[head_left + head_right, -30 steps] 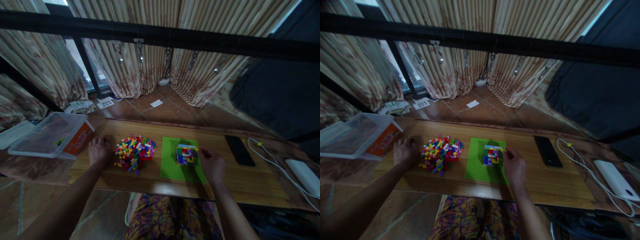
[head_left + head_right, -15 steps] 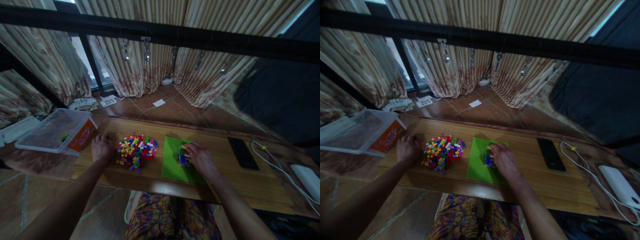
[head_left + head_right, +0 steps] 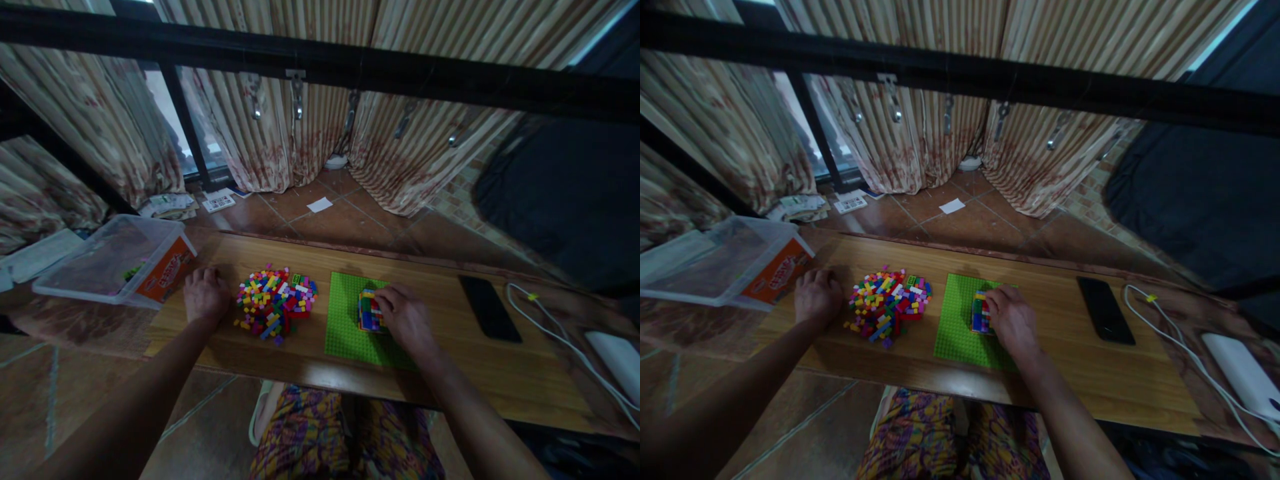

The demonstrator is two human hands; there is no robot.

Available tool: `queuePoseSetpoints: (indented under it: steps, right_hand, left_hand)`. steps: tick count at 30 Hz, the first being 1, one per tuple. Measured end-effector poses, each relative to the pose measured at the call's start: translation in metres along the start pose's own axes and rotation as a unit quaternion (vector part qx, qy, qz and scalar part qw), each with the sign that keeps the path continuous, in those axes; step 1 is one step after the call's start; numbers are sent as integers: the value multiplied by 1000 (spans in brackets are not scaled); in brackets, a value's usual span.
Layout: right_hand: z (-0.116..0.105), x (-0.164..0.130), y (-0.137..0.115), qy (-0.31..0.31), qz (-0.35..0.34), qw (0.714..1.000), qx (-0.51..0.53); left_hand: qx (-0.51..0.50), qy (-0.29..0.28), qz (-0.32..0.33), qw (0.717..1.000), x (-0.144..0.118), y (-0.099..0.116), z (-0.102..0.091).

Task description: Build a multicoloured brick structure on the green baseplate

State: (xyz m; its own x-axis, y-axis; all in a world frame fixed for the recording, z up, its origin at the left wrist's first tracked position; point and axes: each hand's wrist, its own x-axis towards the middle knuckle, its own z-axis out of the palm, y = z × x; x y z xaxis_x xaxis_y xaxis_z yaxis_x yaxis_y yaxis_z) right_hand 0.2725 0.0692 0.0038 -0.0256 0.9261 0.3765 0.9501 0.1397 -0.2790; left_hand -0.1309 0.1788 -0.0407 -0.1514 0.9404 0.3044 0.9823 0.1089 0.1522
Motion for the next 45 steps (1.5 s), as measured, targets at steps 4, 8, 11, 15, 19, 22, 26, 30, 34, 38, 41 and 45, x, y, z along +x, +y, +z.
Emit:
queuePoseSetpoints:
  steps: [4,8,11,15,19,22,26,30,34,38,41,45]
  right_hand:
    - [-2,-1,0,22,28,999,8]
    - [-2,4,3,56,22,998,36]
    - [0,11,8,38,39,996,69]
    - [2,21,16,-61,78,987,125]
    - [4,24,23,-145,136,958,204]
    - [7,23,25,-151,195,937,246]
    - [9,23,25,-144,213,931,259]
    - [8,22,20,-126,197,937,260]
    - [8,20,18,-113,196,939,260]
    - [11,17,21,-129,204,927,286]
    - [5,15,21,-79,190,942,266]
    - [-9,8,3,77,160,959,222]
  left_hand:
    - [4,-4,0,1000,0,1,-2]
    - [-5,-2,-3,1000,-1,0,-1]
    - [-11,1,3,1000,0,-1,1]
    - [-3,1,-1,1000,0,-2,2]
    - [-3,10,1,1000,0,-1,2]
    - [-6,10,-2,1000,-1,-1,2]
    - [-17,7,-11,1000,-1,1,1]
    - [-20,5,-12,1000,-2,1,1]
    - [-19,2,-8,1000,-2,1,2]
    - [-29,3,-7,1000,-2,1,1]
    - [-34,-3,-13,999,-2,2,1]
    - [-33,-4,-21,999,-4,3,-1]
